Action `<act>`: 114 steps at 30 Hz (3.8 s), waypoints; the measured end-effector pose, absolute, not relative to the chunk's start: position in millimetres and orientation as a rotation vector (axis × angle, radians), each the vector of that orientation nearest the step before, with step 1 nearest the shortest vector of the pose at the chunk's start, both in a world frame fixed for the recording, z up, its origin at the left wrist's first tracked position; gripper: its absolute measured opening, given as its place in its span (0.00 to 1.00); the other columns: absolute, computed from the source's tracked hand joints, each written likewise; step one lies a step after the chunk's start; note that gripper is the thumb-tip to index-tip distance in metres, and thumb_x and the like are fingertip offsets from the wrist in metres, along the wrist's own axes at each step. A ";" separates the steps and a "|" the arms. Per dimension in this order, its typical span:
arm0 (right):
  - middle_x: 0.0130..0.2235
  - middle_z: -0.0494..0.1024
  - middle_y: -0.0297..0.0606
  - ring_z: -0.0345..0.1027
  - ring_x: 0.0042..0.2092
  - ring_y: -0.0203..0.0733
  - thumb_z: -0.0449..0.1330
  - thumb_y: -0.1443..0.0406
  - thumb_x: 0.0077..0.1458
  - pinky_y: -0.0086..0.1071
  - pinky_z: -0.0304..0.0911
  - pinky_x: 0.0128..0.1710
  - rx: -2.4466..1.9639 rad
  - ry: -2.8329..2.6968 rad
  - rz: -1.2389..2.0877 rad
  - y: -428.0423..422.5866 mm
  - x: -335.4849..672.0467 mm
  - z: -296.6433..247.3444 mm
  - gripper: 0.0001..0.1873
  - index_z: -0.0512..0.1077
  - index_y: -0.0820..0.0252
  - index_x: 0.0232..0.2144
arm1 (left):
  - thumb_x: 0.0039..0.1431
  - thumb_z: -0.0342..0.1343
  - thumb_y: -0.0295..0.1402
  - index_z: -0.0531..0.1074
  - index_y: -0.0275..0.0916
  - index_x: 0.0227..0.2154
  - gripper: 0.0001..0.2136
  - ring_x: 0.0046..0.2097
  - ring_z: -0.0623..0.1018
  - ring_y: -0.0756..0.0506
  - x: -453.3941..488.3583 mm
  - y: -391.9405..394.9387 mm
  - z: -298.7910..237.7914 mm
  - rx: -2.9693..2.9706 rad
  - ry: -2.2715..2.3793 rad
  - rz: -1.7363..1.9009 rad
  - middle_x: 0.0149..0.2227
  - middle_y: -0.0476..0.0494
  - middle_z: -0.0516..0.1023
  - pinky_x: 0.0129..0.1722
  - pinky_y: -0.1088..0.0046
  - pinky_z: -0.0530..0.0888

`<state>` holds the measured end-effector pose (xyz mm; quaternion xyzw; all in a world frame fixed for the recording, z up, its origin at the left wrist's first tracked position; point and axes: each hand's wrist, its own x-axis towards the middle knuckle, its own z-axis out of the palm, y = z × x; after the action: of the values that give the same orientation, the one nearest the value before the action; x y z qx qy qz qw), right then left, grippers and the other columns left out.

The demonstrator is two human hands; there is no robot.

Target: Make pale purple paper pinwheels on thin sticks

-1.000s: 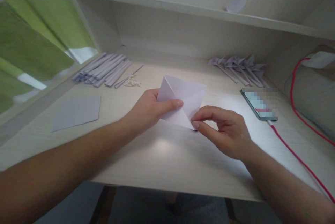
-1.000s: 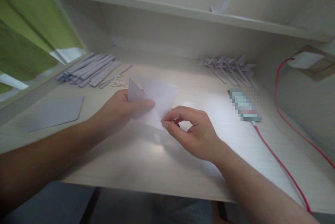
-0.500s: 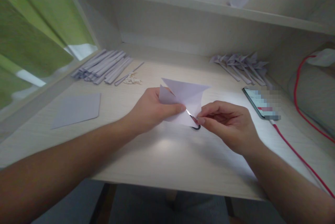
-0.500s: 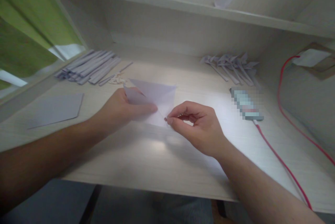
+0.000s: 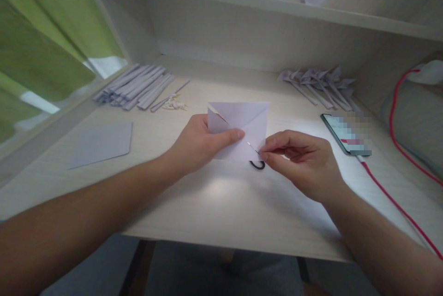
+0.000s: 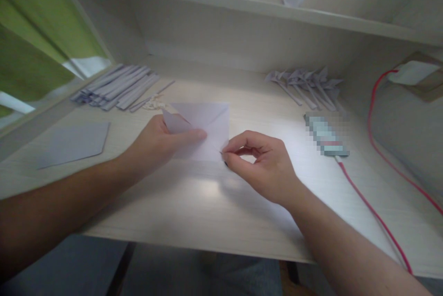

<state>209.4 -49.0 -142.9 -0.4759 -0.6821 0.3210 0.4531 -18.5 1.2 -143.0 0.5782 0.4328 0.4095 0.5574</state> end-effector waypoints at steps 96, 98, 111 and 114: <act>0.32 0.84 0.41 0.73 0.30 0.45 0.67 0.57 0.56 0.38 0.62 0.29 -1.951 -2.193 0.593 -24.0 231.9 -146.0 0.09 0.83 0.55 0.32 | 0.48 0.73 0.37 0.82 0.37 0.36 0.13 0.30 0.80 0.46 -22.5 25.2 -148.0 1.135 0.939 1.146 0.33 0.44 0.84 0.30 0.72 0.73; 0.30 0.84 0.41 0.73 0.29 0.46 0.68 0.59 0.53 0.38 0.61 0.28 -2.002 -2.189 0.566 -25.7 233.7 -146.1 0.07 0.83 0.54 0.29 | 0.47 0.73 0.36 0.82 0.36 0.36 0.14 0.31 0.81 0.45 -22.3 25.2 -147.3 1.092 0.889 1.149 0.34 0.43 0.84 0.31 0.72 0.75; 0.29 0.82 0.37 0.71 0.28 0.40 0.67 0.62 0.53 0.34 0.63 0.28 -1.811 -1.849 1.052 -15.0 249.0 -140.6 0.05 0.78 0.57 0.32 | 0.47 0.74 0.35 0.81 0.35 0.42 0.19 0.40 0.85 0.40 -28.1 35.4 -144.6 0.978 0.675 1.265 0.42 0.38 0.87 0.38 0.68 0.80; 0.29 0.81 0.35 0.69 0.26 0.37 0.73 0.59 0.48 0.31 0.64 0.27 -1.645 -1.680 1.292 -12.9 246.2 -143.2 0.13 0.75 0.59 0.32 | 0.47 0.74 0.35 0.81 0.35 0.42 0.18 0.40 0.85 0.40 -29.6 34.8 -141.8 0.982 0.667 1.293 0.42 0.38 0.87 0.38 0.69 0.79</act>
<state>246.2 -12.9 -143.2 -0.5971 -0.6099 0.4690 0.2271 -29.6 34.8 -141.8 0.4305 0.2925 0.5665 0.6389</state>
